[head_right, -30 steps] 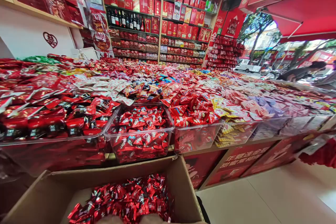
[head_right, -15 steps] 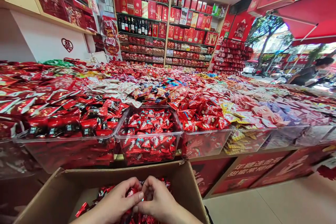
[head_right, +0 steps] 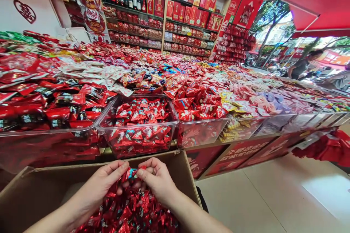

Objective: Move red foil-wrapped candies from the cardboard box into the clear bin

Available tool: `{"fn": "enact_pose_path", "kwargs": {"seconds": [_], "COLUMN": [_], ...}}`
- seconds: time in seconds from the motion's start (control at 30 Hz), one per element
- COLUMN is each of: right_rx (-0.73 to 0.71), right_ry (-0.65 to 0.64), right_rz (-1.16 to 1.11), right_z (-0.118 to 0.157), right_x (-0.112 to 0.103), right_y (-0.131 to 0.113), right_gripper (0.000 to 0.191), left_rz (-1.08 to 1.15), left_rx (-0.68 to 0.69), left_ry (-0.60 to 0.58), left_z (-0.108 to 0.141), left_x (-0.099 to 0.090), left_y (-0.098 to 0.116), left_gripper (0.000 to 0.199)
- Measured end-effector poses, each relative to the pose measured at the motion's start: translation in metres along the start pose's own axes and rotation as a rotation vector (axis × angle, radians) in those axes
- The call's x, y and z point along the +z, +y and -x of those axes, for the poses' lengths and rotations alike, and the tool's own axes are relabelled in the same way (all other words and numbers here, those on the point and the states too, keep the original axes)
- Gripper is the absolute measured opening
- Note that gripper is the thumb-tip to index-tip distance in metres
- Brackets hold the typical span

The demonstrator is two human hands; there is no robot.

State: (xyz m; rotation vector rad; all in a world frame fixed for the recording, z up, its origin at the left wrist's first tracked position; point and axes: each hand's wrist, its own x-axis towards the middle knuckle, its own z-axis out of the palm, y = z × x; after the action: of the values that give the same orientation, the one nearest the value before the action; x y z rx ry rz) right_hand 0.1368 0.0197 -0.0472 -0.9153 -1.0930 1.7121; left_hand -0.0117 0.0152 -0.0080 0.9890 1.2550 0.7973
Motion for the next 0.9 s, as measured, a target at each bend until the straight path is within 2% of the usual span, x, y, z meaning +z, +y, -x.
{"fn": "enact_pose_path", "kwargs": {"seconds": [0.07, 0.13, 0.23, 0.33, 0.5, 0.63, 0.73, 0.83, 0.9], "right_rx": [-0.058, -0.113, -0.164, -0.253, -0.373, -0.381, -0.484, -0.633, -0.682], "right_ry": [0.055, 0.08, 0.05, 0.013, -0.01, -0.046, -0.023, 0.066, 0.161], "right_rz": [0.077, 0.143, 0.178, 0.242, 0.544, 0.773, 0.98, 1.105, 1.255], "right_z": [0.001, 0.003, 0.004, 0.004, 0.002, 0.008, 0.018, 0.02, 0.007], "right_x": [-0.001, -0.002, -0.002, -0.003, -0.005, -0.007, -0.006, 0.0, 0.006], "right_y": [0.001, 0.002, 0.001, -0.002, -0.004, -0.012, -0.04, -0.094, -0.134], "right_gripper": [0.028, 0.025, 0.021, 0.017, 0.013, 0.012, 0.011, 0.012, 0.015], "left_rz": [-0.028, -0.062, -0.118, -0.197, -0.295, -0.261, -0.06, 0.153, 0.207], "left_rx": [-0.038, -0.038, 0.045, 0.14, 0.235, 0.198, 0.061, -0.067, -0.132], "left_ry": [0.022, -0.005, -0.059, -0.036, -0.001, -0.016, 0.046, 0.076, 0.046], "left_z": [0.003, 0.004, 0.004, 0.001, 0.001, 0.002, 0.003, 0.005, 0.007], "left_x": [0.002, 0.003, 0.002, -0.002, -0.006, -0.003, 0.001, 0.004, 0.005], "left_y": [0.002, 0.001, -0.004, -0.007, -0.003, -0.003, -0.003, -0.001, -0.001], "left_gripper": [0.034, 0.038, 0.035, 0.024, 0.018, 0.023, 0.033, 0.031, 0.025]}}
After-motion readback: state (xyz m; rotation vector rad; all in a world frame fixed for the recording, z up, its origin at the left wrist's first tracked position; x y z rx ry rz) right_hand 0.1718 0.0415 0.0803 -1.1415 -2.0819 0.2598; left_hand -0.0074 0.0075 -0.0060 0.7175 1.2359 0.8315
